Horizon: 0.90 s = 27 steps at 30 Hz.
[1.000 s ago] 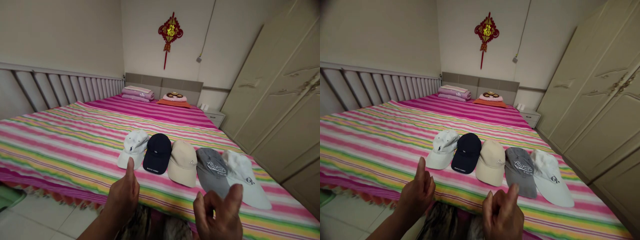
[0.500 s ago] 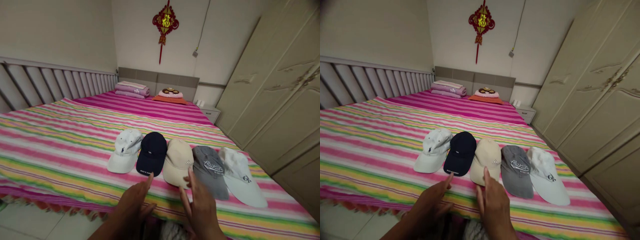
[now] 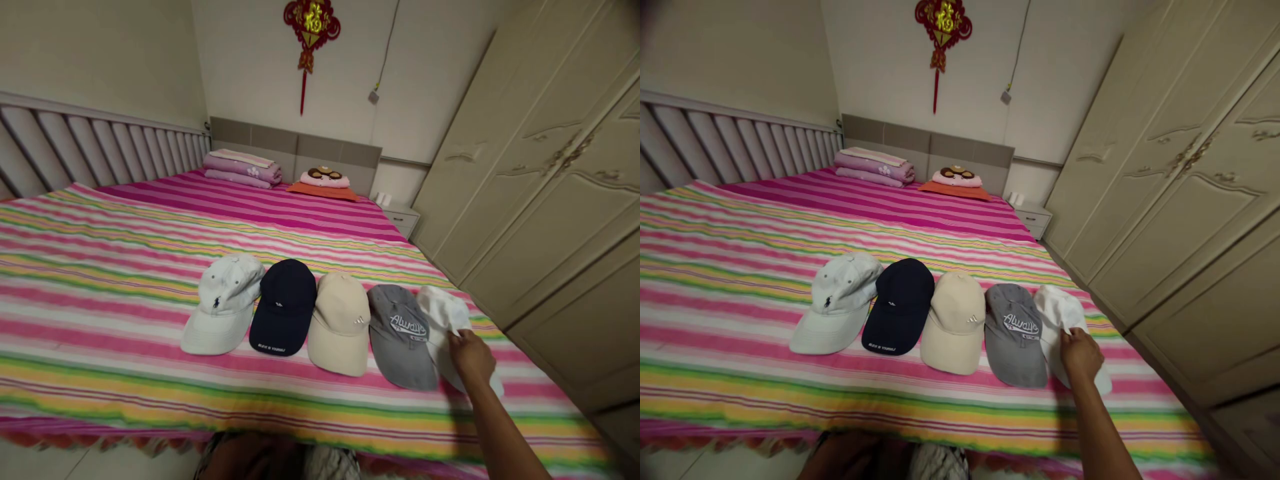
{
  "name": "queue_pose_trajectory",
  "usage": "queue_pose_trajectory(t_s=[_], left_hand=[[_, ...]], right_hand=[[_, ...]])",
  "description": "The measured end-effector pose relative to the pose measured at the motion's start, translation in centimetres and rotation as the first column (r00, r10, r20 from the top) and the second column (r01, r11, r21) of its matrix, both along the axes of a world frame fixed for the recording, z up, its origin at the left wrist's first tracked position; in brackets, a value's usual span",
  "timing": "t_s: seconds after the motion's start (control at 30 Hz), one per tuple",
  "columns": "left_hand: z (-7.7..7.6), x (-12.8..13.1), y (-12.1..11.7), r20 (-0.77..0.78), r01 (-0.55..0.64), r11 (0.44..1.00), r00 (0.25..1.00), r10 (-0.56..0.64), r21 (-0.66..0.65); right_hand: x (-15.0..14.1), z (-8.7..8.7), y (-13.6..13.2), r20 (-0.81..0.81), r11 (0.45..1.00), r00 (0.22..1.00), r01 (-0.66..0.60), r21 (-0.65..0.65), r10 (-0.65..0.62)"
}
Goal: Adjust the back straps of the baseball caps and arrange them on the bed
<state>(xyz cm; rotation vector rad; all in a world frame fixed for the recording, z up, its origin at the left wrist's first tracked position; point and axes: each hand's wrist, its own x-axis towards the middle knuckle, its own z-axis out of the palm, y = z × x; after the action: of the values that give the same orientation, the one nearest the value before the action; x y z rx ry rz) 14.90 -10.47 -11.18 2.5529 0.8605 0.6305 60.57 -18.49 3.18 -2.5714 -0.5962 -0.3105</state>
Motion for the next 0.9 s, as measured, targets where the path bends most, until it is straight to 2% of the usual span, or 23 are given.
queue_pose_trajectory(t_s=[0.1,0.27,0.4,0.47,0.6,0.7,0.73,0.8,0.83,0.87,0.9], left_hand=[[0.8,0.1,0.0,0.024,0.108,0.98,0.994,-0.105,-0.164],[1.4,0.2,-0.3,0.006,0.083,0.963,0.996,-0.084,-0.257],[1.8,0.4,-0.6,-0.028,0.039,0.95,0.998,-0.051,-0.31],[2.2,0.9,-0.8,-0.001,0.069,0.945,0.997,-0.073,-0.32],[4.0,3.4,-0.4,0.109,0.192,0.929,0.98,-0.166,-0.317],[6.0,5.8,0.8,0.217,0.265,0.926,0.953,-0.211,-0.268],[6.7,6.4,1.5,0.256,0.254,0.94,0.947,-0.194,-0.227],[8.2,6.6,3.3,0.336,0.113,0.987,0.939,-0.068,-0.117],[8.9,6.3,4.4,0.388,-0.013,0.997,0.921,0.042,-0.077],[9.7,5.6,5.8,0.439,-0.145,0.989,0.886,0.148,-0.041],[10.4,4.8,7.2,0.485,-0.302,0.953,0.83,0.275,-0.022]], right_hand=[[0.6,0.7,-0.6,-0.008,0.999,0.999,0.034,0.027,-0.034],[0.6,3.4,-1.5,0.028,0.976,0.989,0.138,0.166,-0.145],[-1.4,4.9,-0.6,0.08,0.966,0.99,0.094,0.239,-0.117],[-2.8,4.7,0.5,0.085,0.973,0.995,0.022,0.231,-0.042],[-4.8,3.2,2.6,0.029,0.959,0.978,-0.21,0.191,0.208],[-4.9,2.3,2.6,0.017,0.947,0.968,-0.249,0.206,0.251],[-4.8,2.1,2.2,0.008,0.947,0.97,-0.241,0.213,0.245],[-4.6,1.8,1.0,-0.015,0.95,0.974,-0.218,0.225,0.227],[-4.6,1.7,0.4,-0.029,0.953,0.978,-0.197,0.229,0.209],[-4.6,1.7,-0.3,-0.042,0.957,0.982,-0.171,0.233,0.186],[-4.7,1.6,-0.9,-0.056,0.961,0.986,-0.14,0.238,0.158]])
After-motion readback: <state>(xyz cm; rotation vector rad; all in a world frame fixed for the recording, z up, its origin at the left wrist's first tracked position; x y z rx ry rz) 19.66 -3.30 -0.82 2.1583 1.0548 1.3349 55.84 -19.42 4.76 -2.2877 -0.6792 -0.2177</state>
